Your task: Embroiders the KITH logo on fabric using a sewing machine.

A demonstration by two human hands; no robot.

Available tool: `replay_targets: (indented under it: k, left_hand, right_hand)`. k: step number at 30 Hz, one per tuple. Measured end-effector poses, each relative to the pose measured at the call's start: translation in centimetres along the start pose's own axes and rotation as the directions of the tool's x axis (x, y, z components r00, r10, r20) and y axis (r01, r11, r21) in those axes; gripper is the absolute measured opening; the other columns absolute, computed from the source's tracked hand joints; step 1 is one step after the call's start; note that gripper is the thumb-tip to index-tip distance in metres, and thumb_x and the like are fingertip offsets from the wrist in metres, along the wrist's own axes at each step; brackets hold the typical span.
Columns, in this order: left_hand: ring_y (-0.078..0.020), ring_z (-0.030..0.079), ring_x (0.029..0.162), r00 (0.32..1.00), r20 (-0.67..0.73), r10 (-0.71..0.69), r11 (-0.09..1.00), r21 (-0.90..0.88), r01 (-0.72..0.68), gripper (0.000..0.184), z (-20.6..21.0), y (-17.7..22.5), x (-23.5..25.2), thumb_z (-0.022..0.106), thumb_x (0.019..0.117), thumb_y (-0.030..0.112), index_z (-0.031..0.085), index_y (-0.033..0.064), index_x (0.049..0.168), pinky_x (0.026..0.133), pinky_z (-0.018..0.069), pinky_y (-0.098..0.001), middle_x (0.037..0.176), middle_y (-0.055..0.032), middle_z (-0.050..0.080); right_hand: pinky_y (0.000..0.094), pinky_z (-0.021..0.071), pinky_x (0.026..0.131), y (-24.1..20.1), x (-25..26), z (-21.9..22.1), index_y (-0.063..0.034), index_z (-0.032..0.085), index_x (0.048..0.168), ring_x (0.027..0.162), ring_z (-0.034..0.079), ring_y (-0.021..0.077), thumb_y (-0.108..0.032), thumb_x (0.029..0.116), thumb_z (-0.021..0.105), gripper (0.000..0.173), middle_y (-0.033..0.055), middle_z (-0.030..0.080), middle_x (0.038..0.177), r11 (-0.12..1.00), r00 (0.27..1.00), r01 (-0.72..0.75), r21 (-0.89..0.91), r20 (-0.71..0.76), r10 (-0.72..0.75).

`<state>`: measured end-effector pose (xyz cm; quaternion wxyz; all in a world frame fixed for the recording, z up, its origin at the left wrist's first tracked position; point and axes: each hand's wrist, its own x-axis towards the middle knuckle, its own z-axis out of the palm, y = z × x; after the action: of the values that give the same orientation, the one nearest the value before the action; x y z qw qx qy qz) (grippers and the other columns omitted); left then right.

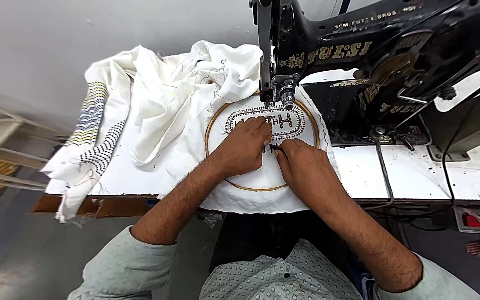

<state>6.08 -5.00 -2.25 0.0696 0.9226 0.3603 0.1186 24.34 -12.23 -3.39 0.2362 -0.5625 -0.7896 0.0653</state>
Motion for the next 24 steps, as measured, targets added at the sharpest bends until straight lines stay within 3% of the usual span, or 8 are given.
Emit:
replay_targets:
  k: [10, 14, 20, 24]
  left_hand:
    - [-0.0284, 0.06, 0.094, 0.999, -0.029, 0.02, 0.997, -0.08, -0.022, 0.014, -0.1, -0.7, -0.1, 0.05, 0.0979, 0.007, 0.062, 0.0027, 0.094, 0.085, 0.0502, -0.045, 0.095, -0.0116, 0.058]
    - [-0.0295, 0.06, 0.094, 0.999, -0.037, 0.011, 0.996, -0.084, -0.014, 0.015, 0.1, -0.6, -0.2, 0.049, 0.0972, 0.007, 0.062, 0.0018, 0.094, 0.084, 0.0505, -0.0461, 0.095, -0.0126, 0.058]
    - [-0.0128, 0.06, 0.08, 0.971, -0.152, -0.185, 0.917, -0.383, 0.115, 0.014, -0.5, -1.4, -0.8, 0.056, 0.1025, 0.012, 0.066, 0.003, 0.1, 0.074, 0.0527, -0.0293, 0.096, -0.0073, 0.06]
    - [-0.0121, 0.06, 0.079, 0.949, -0.169, -0.265, 0.901, -0.394, 0.181, 0.012, -1.8, 0.1, -1.5, 0.06, 0.1, 0.013, 0.068, 0.0045, 0.096, 0.072, 0.052, -0.0285, 0.093, -0.006, 0.061]
  right_hand:
    - [0.043, 0.0563, 0.07, 0.1, 0.4, 0.0, -0.0021, 0.067, 0.099, 0.08, 0.069, 0.0283, -0.023, 0.1061, 0.055, 0.025, 0.0134, 0.066, 0.089, 0.999, 0.999, 0.005, 0.046, 0.031, -0.006]
    - [0.044, 0.0557, 0.067, 0.2, 0.3, 0.4, -0.0024, 0.067, 0.096, 0.077, 0.068, 0.029, -0.02, 0.1065, 0.052, 0.025, 0.0135, 0.065, 0.086, 0.998, 1.0, 0.022, 0.059, -0.008, -0.021]
    - [0.0413, 0.0541, 0.061, -0.4, -1.1, -0.3, -0.0014, 0.065, 0.093, 0.072, 0.066, 0.0282, -0.019, 0.1066, 0.052, 0.026, 0.0128, 0.062, 0.082, 0.999, 0.996, -0.002, -0.037, -0.088, -0.002]
    - [0.0402, 0.0534, 0.059, -0.4, -1.8, -0.7, -0.0022, 0.067, 0.095, 0.069, 0.066, 0.0275, -0.021, 0.1052, 0.055, 0.024, 0.0118, 0.062, 0.08, 0.998, 1.0, 0.007, -0.062, -0.019, -0.008]
